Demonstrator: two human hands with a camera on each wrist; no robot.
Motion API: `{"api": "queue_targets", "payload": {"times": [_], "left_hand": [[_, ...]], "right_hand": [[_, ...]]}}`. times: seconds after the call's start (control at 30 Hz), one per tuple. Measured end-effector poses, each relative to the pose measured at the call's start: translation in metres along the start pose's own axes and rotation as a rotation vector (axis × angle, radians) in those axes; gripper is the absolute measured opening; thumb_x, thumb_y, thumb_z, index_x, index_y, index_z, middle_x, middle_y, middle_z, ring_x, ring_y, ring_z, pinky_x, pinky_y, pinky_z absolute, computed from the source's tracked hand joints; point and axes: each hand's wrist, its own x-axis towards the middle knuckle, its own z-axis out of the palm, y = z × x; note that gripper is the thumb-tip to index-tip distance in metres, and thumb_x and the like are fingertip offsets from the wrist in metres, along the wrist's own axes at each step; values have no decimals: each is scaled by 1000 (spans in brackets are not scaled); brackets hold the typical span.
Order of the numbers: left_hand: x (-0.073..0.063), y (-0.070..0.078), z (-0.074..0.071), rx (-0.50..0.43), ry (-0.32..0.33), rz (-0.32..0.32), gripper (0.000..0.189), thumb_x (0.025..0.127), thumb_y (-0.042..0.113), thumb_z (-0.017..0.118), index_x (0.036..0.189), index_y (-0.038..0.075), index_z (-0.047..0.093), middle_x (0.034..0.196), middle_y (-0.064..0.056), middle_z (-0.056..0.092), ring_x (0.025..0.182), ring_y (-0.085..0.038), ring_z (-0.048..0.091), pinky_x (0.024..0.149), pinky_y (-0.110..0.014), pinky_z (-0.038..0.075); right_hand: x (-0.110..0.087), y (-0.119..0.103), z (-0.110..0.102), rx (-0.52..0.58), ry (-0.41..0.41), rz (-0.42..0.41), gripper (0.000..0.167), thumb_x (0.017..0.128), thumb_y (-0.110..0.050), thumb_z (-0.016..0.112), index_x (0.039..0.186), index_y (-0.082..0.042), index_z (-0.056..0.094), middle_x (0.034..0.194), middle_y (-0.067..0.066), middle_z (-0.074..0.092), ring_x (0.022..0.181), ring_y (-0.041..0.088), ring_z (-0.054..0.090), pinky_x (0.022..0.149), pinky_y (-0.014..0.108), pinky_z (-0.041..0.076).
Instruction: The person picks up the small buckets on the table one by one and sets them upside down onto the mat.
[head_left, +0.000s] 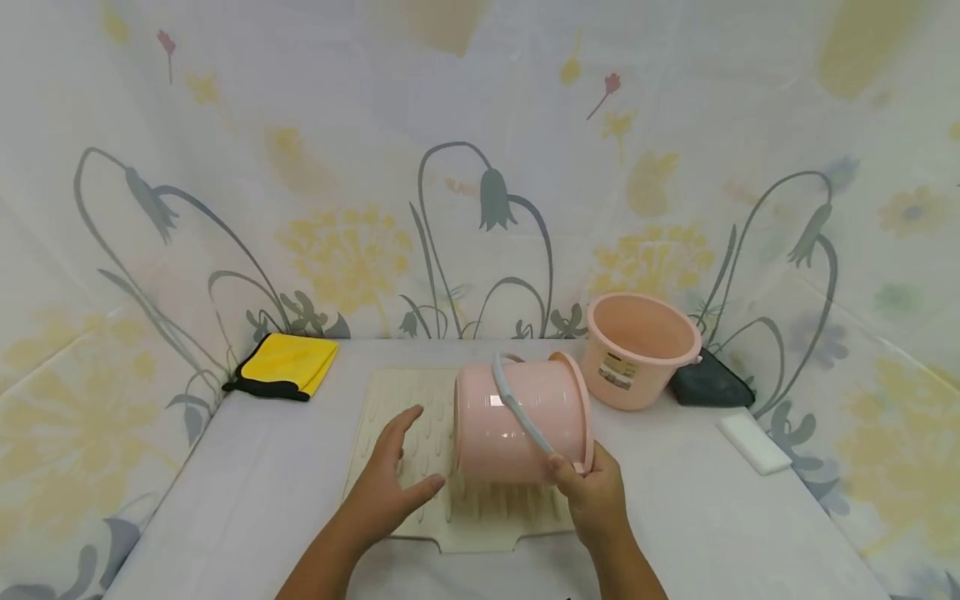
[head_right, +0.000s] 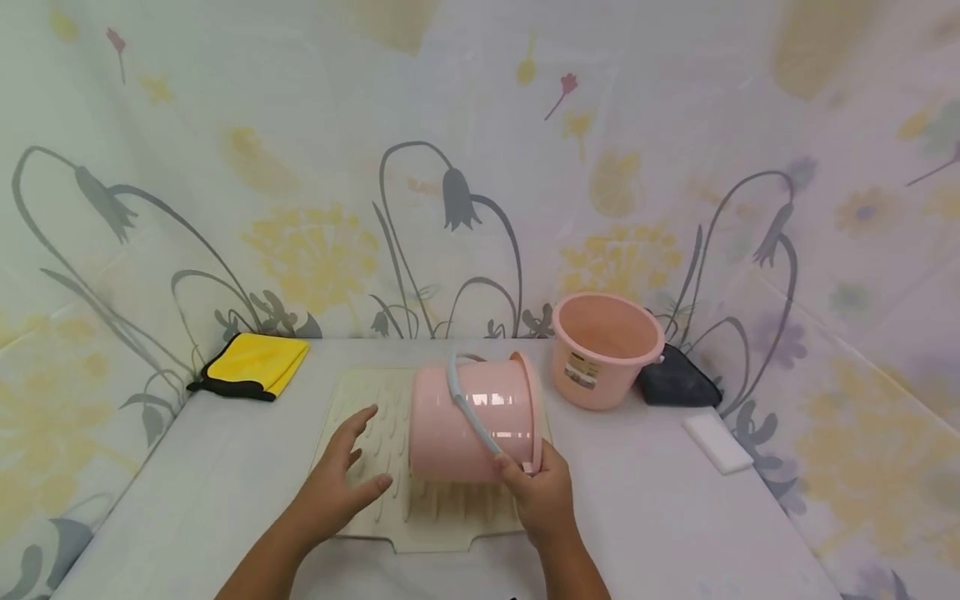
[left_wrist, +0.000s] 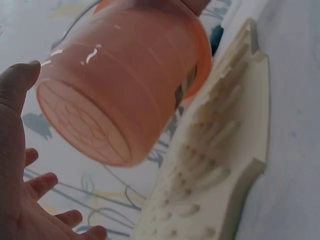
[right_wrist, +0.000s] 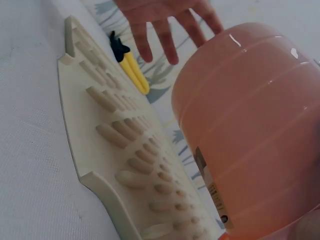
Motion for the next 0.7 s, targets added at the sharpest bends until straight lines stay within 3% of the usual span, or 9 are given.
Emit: {"api": "queue_targets", "payload": {"times": [0.13,0.2,0.43,0.7], "left_hand": [[15,14,8,-113,-51,154,111,84,38,86,164,49,10,176,8,6,162,-36,11,117,-67,36],[22,17,10,-130,-80,187,117,81,40,88,164,52,7,176,10,2,162,-37,10,115,-68,37],[40,24,13,-131,-112,196,126,74,51,90,164,51,2,176,6,-1,162,-38,9,110,-70,42],[47,30,15,-155,-122,238,126,71,44,89,165,47,5,176,6,-1,162,-37,7,110,-70,42]], "right_hand": [[0,1,1,40,1,-13,13,90,8,70,102,5,65,82,1,64,70,10,60,59,22,51],[-1,1,1,56,-5,-11,14,90,8,70,102,2,66,85,1,67,72,10,63,61,22,52],[-4,2,1,92,-50,-54,16,90,10,68,104,1,66,86,1,65,74,10,63,63,22,55],[-5,2,-2,176,-133,-141,24,91,13,62,106,-4,68,98,3,71,86,11,68,73,23,59]]}}
